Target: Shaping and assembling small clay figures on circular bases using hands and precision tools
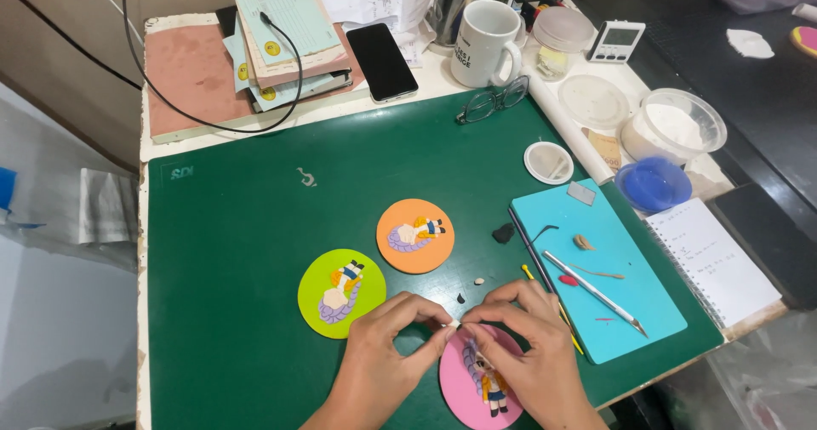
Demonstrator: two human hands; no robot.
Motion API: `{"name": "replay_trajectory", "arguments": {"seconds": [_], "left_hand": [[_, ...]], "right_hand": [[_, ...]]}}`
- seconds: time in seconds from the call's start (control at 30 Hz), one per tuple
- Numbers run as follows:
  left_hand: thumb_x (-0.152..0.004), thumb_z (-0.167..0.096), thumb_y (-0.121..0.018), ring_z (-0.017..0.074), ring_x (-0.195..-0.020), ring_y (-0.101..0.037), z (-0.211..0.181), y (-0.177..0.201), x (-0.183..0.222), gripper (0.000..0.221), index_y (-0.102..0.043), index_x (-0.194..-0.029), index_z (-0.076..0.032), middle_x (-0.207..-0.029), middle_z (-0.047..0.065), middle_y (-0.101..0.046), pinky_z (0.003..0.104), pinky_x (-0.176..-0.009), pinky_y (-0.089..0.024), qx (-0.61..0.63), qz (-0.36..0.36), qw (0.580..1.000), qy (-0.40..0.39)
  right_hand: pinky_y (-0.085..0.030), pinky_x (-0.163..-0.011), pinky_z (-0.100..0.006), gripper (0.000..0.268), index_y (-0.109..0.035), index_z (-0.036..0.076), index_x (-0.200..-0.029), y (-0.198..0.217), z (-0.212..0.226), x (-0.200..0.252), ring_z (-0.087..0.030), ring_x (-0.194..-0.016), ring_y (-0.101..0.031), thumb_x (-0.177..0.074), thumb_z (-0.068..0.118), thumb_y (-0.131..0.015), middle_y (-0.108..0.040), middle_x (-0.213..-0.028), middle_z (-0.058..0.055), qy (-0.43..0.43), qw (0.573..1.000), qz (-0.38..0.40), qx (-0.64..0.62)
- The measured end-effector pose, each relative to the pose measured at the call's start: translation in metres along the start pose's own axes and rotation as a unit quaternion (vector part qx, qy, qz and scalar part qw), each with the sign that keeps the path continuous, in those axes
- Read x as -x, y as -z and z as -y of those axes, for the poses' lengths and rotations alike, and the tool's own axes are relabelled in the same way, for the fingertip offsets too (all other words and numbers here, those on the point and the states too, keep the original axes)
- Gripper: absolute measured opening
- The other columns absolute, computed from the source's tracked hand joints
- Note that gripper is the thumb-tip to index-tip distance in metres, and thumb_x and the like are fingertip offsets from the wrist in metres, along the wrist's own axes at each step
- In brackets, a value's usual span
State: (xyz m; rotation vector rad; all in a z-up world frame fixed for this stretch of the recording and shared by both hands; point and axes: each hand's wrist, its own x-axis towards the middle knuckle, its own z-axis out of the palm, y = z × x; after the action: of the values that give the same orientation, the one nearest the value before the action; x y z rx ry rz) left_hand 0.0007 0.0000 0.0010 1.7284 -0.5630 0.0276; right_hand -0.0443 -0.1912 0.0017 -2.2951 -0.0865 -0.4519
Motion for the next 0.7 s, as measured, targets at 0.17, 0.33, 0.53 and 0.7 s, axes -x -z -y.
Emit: {"name": "replay_trajectory", "arguments": {"seconds": [0.17, 0.33, 0.53, 0.7], "left_hand": [[-0.087, -0.008, -0.077, 0.0119, -0.08, -0.071, 0.001, 0.002, -0.001, 0.007, -0.072, -0.09, -0.011, -0.087, -0.001, -0.073, 0.024, -0.072, -0.057, -0.009, -0.008, 1.0, -0.012], [-0.088, -0.008, -0.074, 0.0117, -0.087, -0.077, -0.006, 0.02, -0.01, 0.007, -0.068, -0.088, -0.011, -0.093, 0.0, -0.08, 0.025, -0.08, -0.06, -0.04, -0.045, 0.998, -0.014], [-0.093, -0.008, -0.071, 0.0116, -0.083, -0.069, -0.001, 0.059, -0.023, 0.005, -0.068, -0.096, -0.011, -0.098, 0.003, -0.075, 0.025, -0.075, -0.053, -0.154, -0.151, 0.975, -0.05], [-0.094, -0.01, -0.072, 0.0157, -0.092, -0.069, 0.014, 0.072, -0.026, 0.011, -0.065, -0.103, -0.006, -0.101, 0.008, -0.074, 0.028, -0.075, -0.056, -0.234, -0.17, 0.955, -0.065]], "right_hand": [[-0.039, -0.082, -0.037, 0.007, -0.08, 0.022, -0.084, 0.005, -0.004, -0.001, -0.014, -0.088, -0.063, -0.079, 0.019, -0.082, -0.067, -0.089, 0.003, -0.021, 1.0, -0.005, -0.009], [-0.037, -0.089, -0.038, 0.008, -0.076, 0.02, -0.083, 0.017, -0.009, -0.003, -0.015, -0.088, -0.062, -0.078, 0.014, -0.08, -0.068, -0.087, 0.003, -0.003, 1.0, -0.009, -0.022], [-0.036, -0.09, -0.046, 0.004, -0.073, 0.018, -0.084, 0.032, -0.03, 0.003, -0.018, -0.093, -0.06, -0.087, 0.02, -0.075, -0.072, -0.089, 0.004, 0.009, 0.999, -0.035, 0.003], [-0.039, -0.09, -0.043, 0.002, -0.073, 0.017, -0.085, 0.027, -0.039, 0.004, -0.019, -0.09, -0.059, -0.085, 0.016, -0.075, -0.07, -0.088, 0.001, 0.039, 0.997, -0.063, -0.006]]}}
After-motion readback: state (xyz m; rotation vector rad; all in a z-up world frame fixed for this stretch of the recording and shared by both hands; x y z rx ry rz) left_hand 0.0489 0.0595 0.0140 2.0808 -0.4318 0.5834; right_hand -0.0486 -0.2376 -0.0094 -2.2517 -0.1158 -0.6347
